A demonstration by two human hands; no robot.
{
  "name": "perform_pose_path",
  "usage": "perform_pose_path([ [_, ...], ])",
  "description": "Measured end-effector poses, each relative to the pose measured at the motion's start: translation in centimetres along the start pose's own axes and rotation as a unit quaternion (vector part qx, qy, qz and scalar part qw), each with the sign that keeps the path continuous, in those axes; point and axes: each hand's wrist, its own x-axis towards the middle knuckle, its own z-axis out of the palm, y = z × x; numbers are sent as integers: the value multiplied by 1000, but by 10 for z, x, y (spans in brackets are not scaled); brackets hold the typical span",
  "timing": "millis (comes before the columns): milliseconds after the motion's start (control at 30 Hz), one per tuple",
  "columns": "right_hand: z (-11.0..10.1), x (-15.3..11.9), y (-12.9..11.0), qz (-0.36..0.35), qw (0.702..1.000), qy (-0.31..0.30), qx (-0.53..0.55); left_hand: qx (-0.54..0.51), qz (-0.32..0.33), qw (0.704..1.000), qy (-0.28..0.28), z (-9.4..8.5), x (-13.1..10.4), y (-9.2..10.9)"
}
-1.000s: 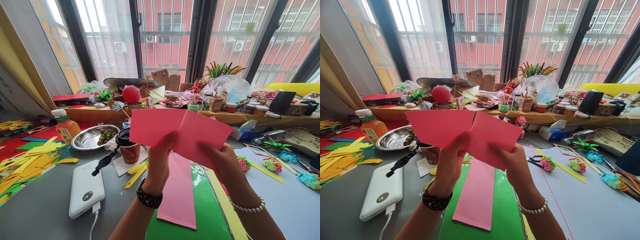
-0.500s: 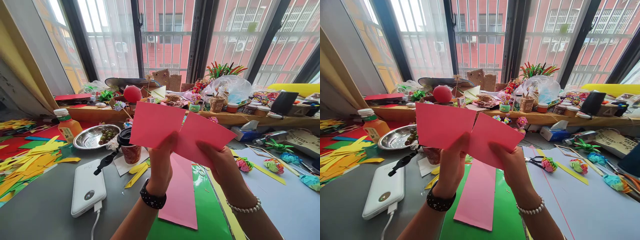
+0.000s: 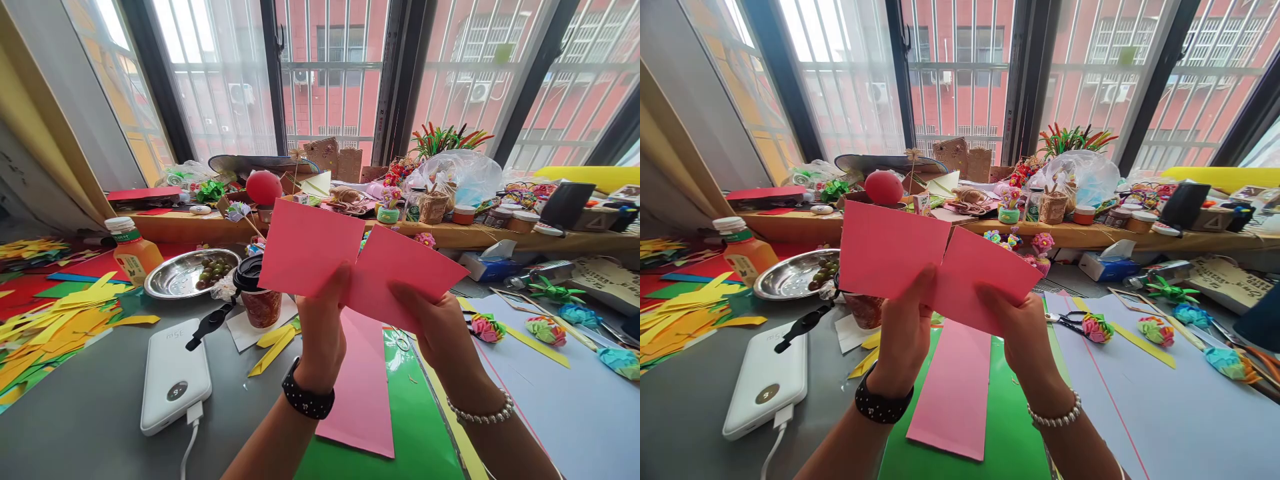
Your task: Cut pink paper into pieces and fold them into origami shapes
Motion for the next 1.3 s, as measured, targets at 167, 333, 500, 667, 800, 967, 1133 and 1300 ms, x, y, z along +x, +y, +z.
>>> perform_pose_path([
  [167,-4,3,1,-11,999,10,-37,8,-19,999,-35,-3,5,0],
  [333,-7,5,-6,10,998,-28,-62,11,-17,999,-37,-3,6,0],
  [500,-7,5,-5,13,999,-11,-50,9,-19,998,-54,-3,3,1],
  [667,-1,3,-4,10,1000,6,-27,0,-14,999,-43,-3,1,0],
  [800,4,2,-3,3,1000,17,-14,-15,-27,999,-35,-1,0,0],
  [967,7,1,-1,-9,999,32,-5,-21,-40,999,-17,0,0,0],
  [1133,7,0,-1,-4,999,31,-8,-21,-44,999,-5,-1,1,-1],
  [1300,-2,4,-1,28,999,0,-24,-13,-33,999,-35,-2,3,0],
])
